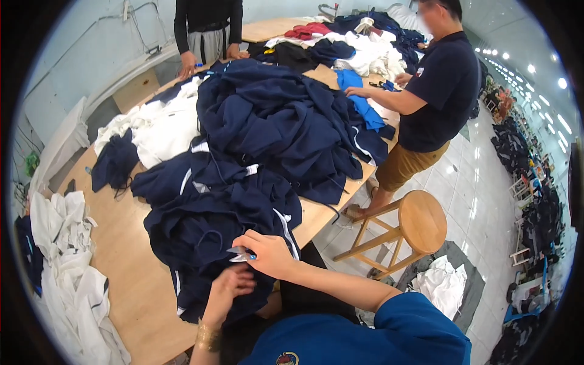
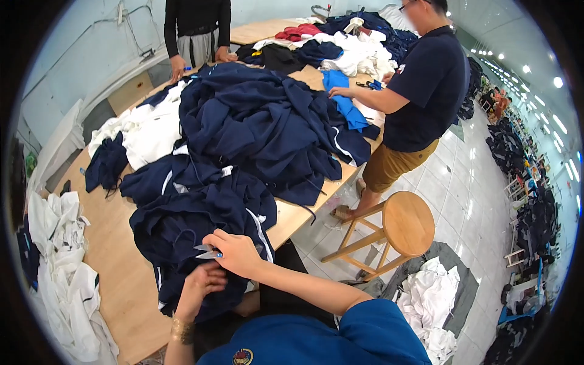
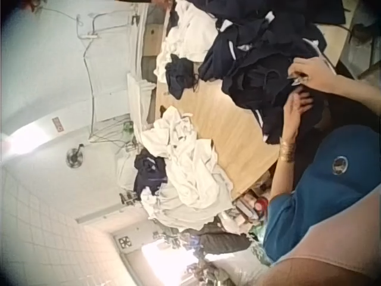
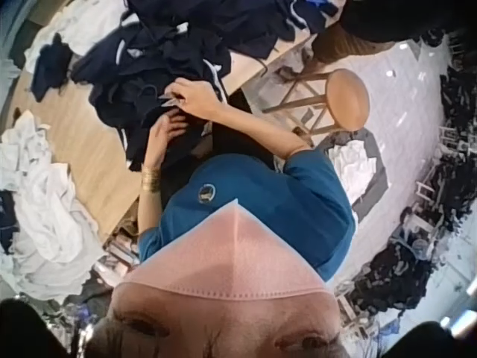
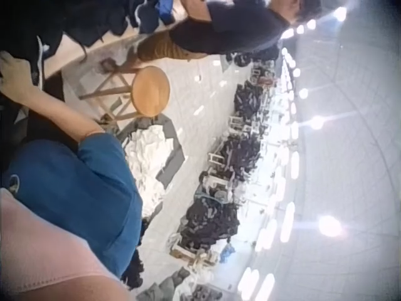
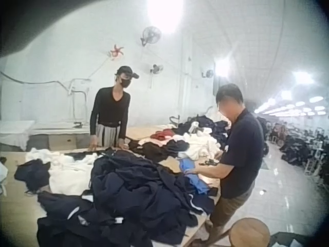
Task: Trimming excess threads from garments using thread nippers at a factory workbench.
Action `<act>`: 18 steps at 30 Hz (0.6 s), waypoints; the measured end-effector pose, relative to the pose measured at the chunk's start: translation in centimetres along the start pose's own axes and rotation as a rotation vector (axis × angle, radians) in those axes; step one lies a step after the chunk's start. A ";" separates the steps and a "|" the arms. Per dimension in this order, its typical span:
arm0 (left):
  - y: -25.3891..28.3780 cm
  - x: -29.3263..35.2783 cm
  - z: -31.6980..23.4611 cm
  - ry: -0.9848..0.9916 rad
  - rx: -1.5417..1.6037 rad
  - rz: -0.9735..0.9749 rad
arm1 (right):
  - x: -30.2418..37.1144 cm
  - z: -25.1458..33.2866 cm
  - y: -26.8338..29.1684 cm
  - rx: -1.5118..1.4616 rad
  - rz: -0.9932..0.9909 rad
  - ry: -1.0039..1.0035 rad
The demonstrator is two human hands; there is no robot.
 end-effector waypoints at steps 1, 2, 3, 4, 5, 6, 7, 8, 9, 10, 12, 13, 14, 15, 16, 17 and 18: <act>-0.3 -0.7 0.2 -0.013 0.331 -0.064 | 0.5 0.2 0.1 -0.003 0.008 -0.011; -0.2 -1.3 -0.3 -0.053 0.439 -0.114 | 0.9 0.8 0.1 0.013 0.013 0.034; 0.3 -1.5 -0.5 -0.094 0.546 -0.168 | 1.4 1.3 0.0 0.027 0.018 0.079; 1.5 -2.0 0.0 -0.160 0.527 -0.238 | 1.7 1.4 -0.5 0.047 0.076 0.084; 2.1 -1.9 0.8 -0.155 0.531 -0.253 | 1.9 1.5 -0.4 0.036 0.087 0.082; 2.3 -2.0 1.1 -0.180 0.504 -0.223 | 1.9 1.1 -0.6 -0.051 0.126 0.048; 2.0 -2.1 0.7 -0.203 0.477 -0.194 | 1.9 0.8 -0.7 -0.139 0.166 0.010; 1.3 -1.6 -0.3 -0.162 0.463 -0.270 | 1.9 0.5 -0.9 -0.178 0.202 -0.037; 1.6 -1.6 -0.2 -0.152 0.468 -0.300 | 1.8 0.0 -0.6 -0.240 0.211 -0.110; 1.7 -1.1 -0.3 -0.179 0.470 -0.286 | 1.7 -0.4 -0.1 -0.276 0.187 -0.132; 0.8 -0.4 -1.5 -0.185 0.442 -0.283 | 1.8 -1.1 1.3 -0.383 0.138 -0.189; -0.3 -0.3 -2.4 -0.164 0.412 -0.291 | 1.9 -1.4 2.3 -0.451 0.111 -0.226; -1.4 -0.5 -2.8 -0.180 0.415 -0.248 | 2.3 -2.1 3.2 -0.549 0.077 -0.283; -0.3 -1.0 -1.9 -0.168 0.425 -0.257 | 2.2 -4.1 1.5 -0.680 0.080 -0.374; 0.2 -0.5 -1.3 -0.187 0.447 -0.261 | 2.8 -4.5 1.2 -0.758 0.096 -0.540; 0.0 -0.5 -1.2 -0.213 0.469 -0.234 | 3.4 -4.7 1.8 -0.806 0.093 -0.704; 0.3 -0.2 -0.6 -0.221 0.478 -0.205 | 2.8 -4.2 2.5 -0.736 0.069 -0.625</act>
Point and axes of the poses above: each hand's wrist, its own x-axis away from the middle knuckle, its own y-axis out of the back of the hand, z = x × y, the point moved 10 cm from there along -x, towards the middle knuckle, and after that the axes turned 5 degrees about z, right-handed, at the moved point
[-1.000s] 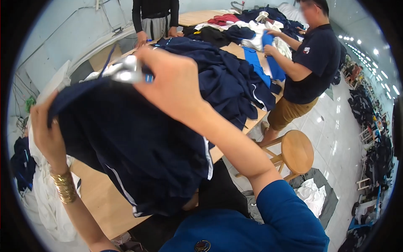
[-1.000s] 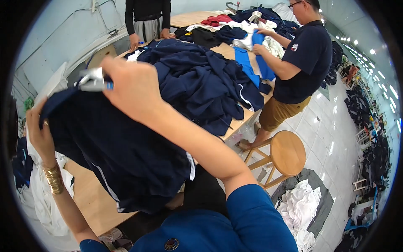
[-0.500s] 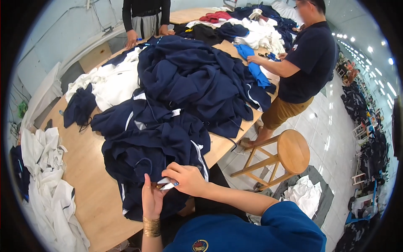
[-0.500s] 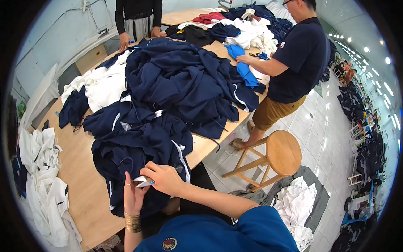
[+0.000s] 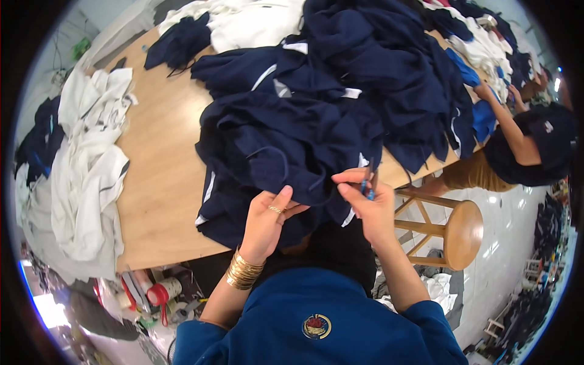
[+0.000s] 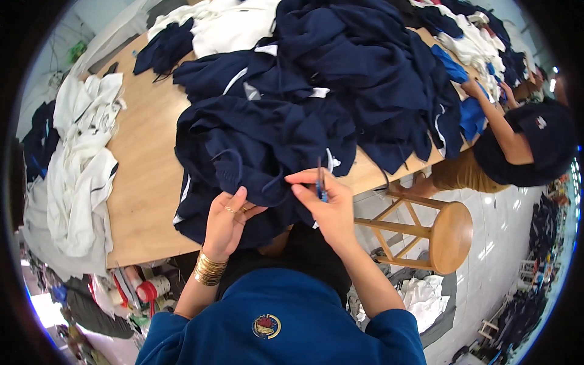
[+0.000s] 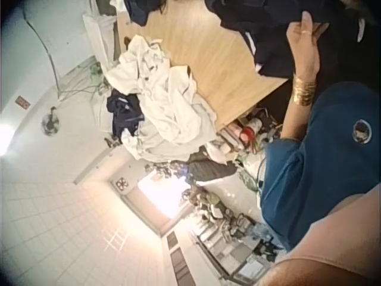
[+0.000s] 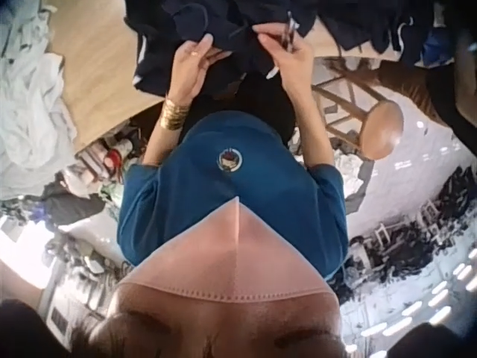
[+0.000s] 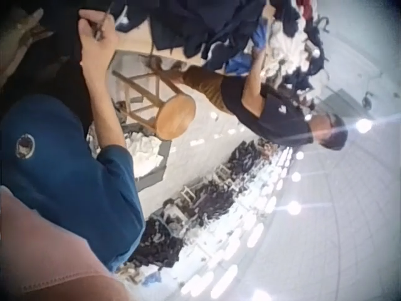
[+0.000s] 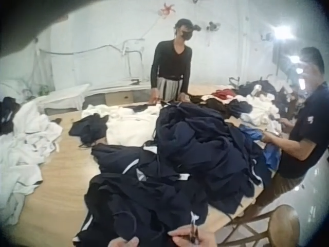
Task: Trimming excess threads from garments using thread nippers at a factory workbench.
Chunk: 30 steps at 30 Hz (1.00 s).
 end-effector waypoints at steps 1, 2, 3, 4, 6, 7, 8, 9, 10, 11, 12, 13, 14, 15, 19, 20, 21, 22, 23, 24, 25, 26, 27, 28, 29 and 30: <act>-0.2 0.1 -0.3 -0.004 0.000 -0.013 | 0.1 1.0 0.4 0.067 -0.028 0.086; -0.9 0.2 -0.6 -0.008 -0.015 -0.007 | 0.2 1.8 0.4 0.113 -0.035 0.159; -1.4 0.2 -0.8 -0.010 -0.030 0.000 | 0.2 1.7 0.2 0.111 -0.026 0.154; -1.3 0.3 -0.9 -0.010 -0.030 -0.008 | 0.5 2.9 0.1 0.214 -0.035 0.268; -1.5 0.3 -0.8 0.002 -0.036 0.014 | 1.0 4.6 -0.7 0.345 -0.041 0.383; -1.5 0.3 -0.8 0.005 -0.034 0.010 | 1.0 5.1 -1.1 0.345 -0.038 0.378; -1.7 0.3 -1.0 -0.004 -0.029 0.012 | 1.0 5.6 -1.6 0.381 -0.023 0.379; -1.8 0.3 -1.0 -0.013 -0.024 0.015 | 1.0 5.8 -2.0 0.417 -0.008 0.380; -1.7 0.4 -1.0 -0.013 -0.024 0.009 | 0.9 5.6 -2.2 0.415 -0.002 0.377; -1.6 0.4 -1.1 -0.022 -0.045 0.013 | 0.8 5.5 -2.5 0.424 0.006 0.377; -1.6 0.5 -1.2 -0.031 -0.067 0.016 | 0.7 5.3 -2.7 0.433 0.014 0.378; -1.5 0.5 -1.1 -0.030 -0.064 0.012 | 0.7 5.1 -2.8 0.434 0.018 0.375; -1.5 0.6 -1.3 -0.057 -0.126 0.016 | 0.7 4.9 -2.8 0.440 0.024 0.376; -1.5 0.7 -1.5 -0.084 -0.188 0.020 | 0.6 4.8 -2.8 0.447 0.029 0.378; -1.1 0.9 -1.3 -0.060 -0.304 0.026 | 0.4 3.5 -2.6 0.402 0.006 0.261; -1.2 1.0 -1.3 -0.051 -0.380 0.026 | 0.2 3.3 -2.8 0.385 0.017 0.229; -1.3 1.0 -1.2 -0.041 -0.456 0.027 | -0.1 3.0 -2.9 0.369 0.027 0.197; -1.7 1.1 -1.6 -0.111 -0.521 0.063 | -0.4 2.8 -3.4 0.467 0.076 0.247; -1.7 1.0 -1.3 -0.114 -0.519 0.056 | -0.3 2.7 -3.3 0.467 0.084 0.248; -1.6 1.1 -0.9 -0.113 -0.415 0.045 | -0.3 2.6 -3.5 0.485 0.108 0.214; -1.5 1.0 -0.7 -0.111 -0.310 0.039 | -0.4 2.4 -3.5 0.506 0.127 0.179; -1.3 0.9 -0.9 -0.112 -0.308 0.037 | -0.4 2.4 -3.2 0.507 0.129 0.178; -0.8 0.6 -0.1 0.005 0.082 0.041 | -0.5 2.2 -3.0 0.476 0.153 0.175; -0.7 0.4 0.8 0.120 0.471 0.042 | -0.6 2.1 -2.9 0.443 0.178 0.172; -0.2 0.0 0.7 0.119 0.472 0.040 | -0.6 2.1 -2.6 0.443 0.181 0.171; 0.6 -0.4 0.9 0.126 0.598 0.019 | -0.5 2.1 -2.6 0.461 0.205 0.173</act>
Point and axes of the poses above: each hand's wrist, its own x-axis away from the middle knuckle, its own y-axis out of the back of the hand, z = x × y, the point moved 10 cm from there along -x, towards the middle knuckle, and after that the axes turned 5 degrees about z, right-handed, at the moved point
